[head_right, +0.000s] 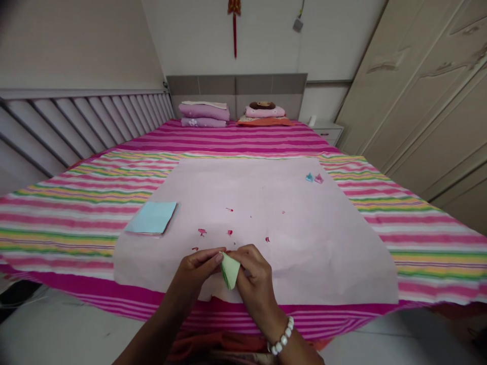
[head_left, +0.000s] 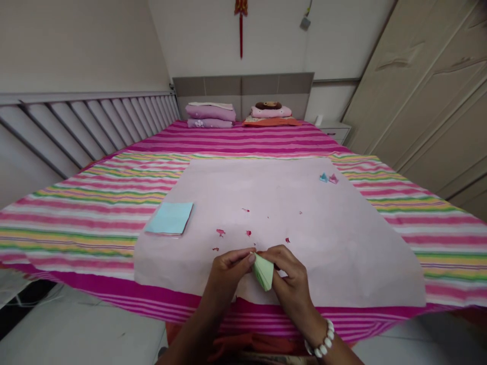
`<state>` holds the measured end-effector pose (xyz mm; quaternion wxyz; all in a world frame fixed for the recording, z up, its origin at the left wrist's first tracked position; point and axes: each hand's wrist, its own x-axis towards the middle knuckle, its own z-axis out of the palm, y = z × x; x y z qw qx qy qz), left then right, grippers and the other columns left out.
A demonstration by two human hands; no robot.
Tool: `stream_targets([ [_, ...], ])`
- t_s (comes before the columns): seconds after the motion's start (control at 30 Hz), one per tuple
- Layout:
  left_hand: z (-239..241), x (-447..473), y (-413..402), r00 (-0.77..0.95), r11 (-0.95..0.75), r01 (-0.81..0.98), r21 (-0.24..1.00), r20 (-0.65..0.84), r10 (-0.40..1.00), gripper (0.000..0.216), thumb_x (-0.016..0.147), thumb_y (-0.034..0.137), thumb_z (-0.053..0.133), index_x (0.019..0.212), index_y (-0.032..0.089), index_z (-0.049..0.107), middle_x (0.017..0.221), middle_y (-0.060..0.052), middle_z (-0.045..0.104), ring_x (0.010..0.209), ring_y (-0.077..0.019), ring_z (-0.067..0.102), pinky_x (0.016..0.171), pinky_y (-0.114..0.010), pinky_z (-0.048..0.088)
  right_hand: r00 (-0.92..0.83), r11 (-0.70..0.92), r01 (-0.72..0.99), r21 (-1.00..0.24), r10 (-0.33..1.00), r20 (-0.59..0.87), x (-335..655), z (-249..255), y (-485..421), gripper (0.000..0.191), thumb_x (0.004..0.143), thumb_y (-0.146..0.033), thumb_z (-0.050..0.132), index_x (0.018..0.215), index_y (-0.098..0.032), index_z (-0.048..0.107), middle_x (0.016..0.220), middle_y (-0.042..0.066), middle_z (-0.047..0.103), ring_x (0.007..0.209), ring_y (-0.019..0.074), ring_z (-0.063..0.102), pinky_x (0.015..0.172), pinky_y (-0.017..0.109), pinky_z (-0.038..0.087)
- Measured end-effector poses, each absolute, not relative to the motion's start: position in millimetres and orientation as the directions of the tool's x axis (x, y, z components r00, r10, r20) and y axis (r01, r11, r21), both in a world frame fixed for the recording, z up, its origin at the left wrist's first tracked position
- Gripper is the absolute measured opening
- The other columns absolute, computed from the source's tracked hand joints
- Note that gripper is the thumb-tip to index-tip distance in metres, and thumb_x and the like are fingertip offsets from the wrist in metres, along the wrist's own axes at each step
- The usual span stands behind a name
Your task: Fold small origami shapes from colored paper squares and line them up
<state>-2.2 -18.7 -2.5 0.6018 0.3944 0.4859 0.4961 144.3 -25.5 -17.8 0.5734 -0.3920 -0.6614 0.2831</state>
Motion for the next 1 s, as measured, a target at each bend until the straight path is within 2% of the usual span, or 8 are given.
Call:
stream_targets([
  [0.17, -5.7, -4.9, -17.6, 0.031, 0.180, -0.179, 0.967, -0.177, 0.984, 0.026, 0.065, 0.032, 0.076, 0.086, 0.016, 0.077, 0.086, -0.008, 0.077, 0.085, -0.0233, 0.069, 0.079, -0.035, 0.055, -0.091, 0.544, 0.235, -0.805, 0.837, 0.539, 148.1, -17.2, -23.2, 0.035, 0.082, -0.006, 0.049, 0.100, -0.027, 0.071, 0.080, 0.004, 0.060, 0.075, 0.0193, 0.059, 0.062, 0.031, 0.047],
  [0.3, -6.7, -7.8, -16.4, 0.057, 0.173, -0.150, 0.974, -0.166, 0.985, 0.021, 0.065, 0.030, 0.076, 0.081, 0.017, 0.078, 0.080, -0.006, 0.077, 0.079, -0.0201, 0.068, 0.075, -0.030, 0.054, -0.118, 0.546, 0.252, -0.799, 0.837, 0.534, 150.0, -11.6, -20.4, 0.029, 0.079, -0.007, 0.053, 0.089, -0.026, 0.073, 0.077, 0.003, 0.062, 0.076, 0.0203, 0.058, 0.066, 0.033, 0.046],
  [0.37, -6.0, -8.7, -15.8, 0.073, 0.161, -0.145, 0.976, -0.152, 0.986, 0.017, 0.066, 0.029, 0.075, 0.077, 0.017, 0.077, 0.076, -0.005, 0.076, 0.075, -0.0190, 0.067, 0.071, -0.028, 0.053, -0.127, 0.493, 0.170, -0.853, 0.869, 0.477, 150.0, -9.5, -19.6, 0.022, 0.078, -0.010, 0.056, 0.084, -0.024, 0.072, 0.076, 0.003, 0.063, 0.074, 0.0195, 0.059, 0.066, 0.032, 0.048],
  [0.47, -4.4, -8.6, -15.5, 0.050, 0.139, -0.150, 0.979, -0.133, 0.990, 0.015, 0.065, 0.029, 0.075, 0.074, 0.016, 0.075, 0.071, -0.004, 0.075, 0.070, -0.0179, 0.066, 0.067, -0.028, 0.053, -0.132, 0.281, -0.035, -0.959, 0.950, 0.283, 149.3, -11.8, -19.4, 0.011, 0.078, -0.018, 0.061, 0.084, -0.021, 0.070, 0.073, 0.002, 0.065, 0.068, 0.0179, 0.062, 0.061, 0.029, 0.050],
  [0.57, -3.3, -7.2, -16.0, -0.001, 0.101, -0.158, 0.982, -0.103, 0.995, 0.016, 0.065, 0.029, 0.076, 0.072, 0.016, 0.073, 0.069, -0.003, 0.072, 0.068, -0.0163, 0.065, 0.066, -0.026, 0.052, -0.114, 0.107, -0.216, -0.971, 0.984, 0.134, 148.3, -18.3, -19.8, 0.014, 0.077, -0.026, 0.065, 0.091, -0.020, 0.065, 0.075, 0.003, 0.069, 0.065, 0.0176, 0.064, 0.057, 0.027, 0.051],
  [0.8, -2.4, -2.1, -17.3, -0.125, -0.060, -0.211, 0.976, 0.034, 0.992, 0.035, 0.066, 0.026, 0.074, 0.098, 0.015, 0.067, 0.067, 0.001, 0.064, 0.064, -0.0125, 0.059, 0.061, -0.023, 0.048, -0.023, 0.089, -0.423, -0.902, 0.994, 0.109, 144.6, -20.9, -24.0, 0.011, 0.082, -0.030, 0.062, 0.090, -0.023, 0.060, 0.089, 0.005, 0.069, 0.078, 0.0198, 0.065, 0.064, 0.028, 0.050],
  [0.9, -4.2, -1.3, -18.6, -0.143, -0.119, -0.172, 0.978, 0.094, 0.985, 0.034, 0.071, 0.025, 0.071, 0.103, 0.015, 0.066, 0.071, 0.001, 0.063, 0.065, -0.0122, 0.058, 0.062, -0.023, 0.048, -0.002, 0.128, -0.434, -0.892, 0.990, 0.143, 143.7, -21.3, -26.0, 0.012, 0.084, -0.034, 0.061, 0.086, -0.023, 0.062, 0.096, 0.005, 0.069, 0.083, 0.0200, 0.064, 0.069, 0.030, 0.050],
  [1.0, -6.3, -1.3, -20.2, -0.132, -0.156, -0.130, 0.979, 0.139, 0.982, 0.033, 0.075, 0.024, 0.068, 0.108, 0.017, 0.065, 0.074, 0.001, 0.062, 0.067, -0.0122, 0.058, 0.064, -0.023, 0.048, -0.003, 0.152, -0.386, -0.910, 0.986, 0.166, 143.1, -21.4, -26.4, 0.012, 0.078, -0.033, 0.069, 0.081, -0.022, 0.064, 0.096, 0.005, 0.069, 0.082, 0.0198, 0.064, 0.071, 0.030, 0.050],
])
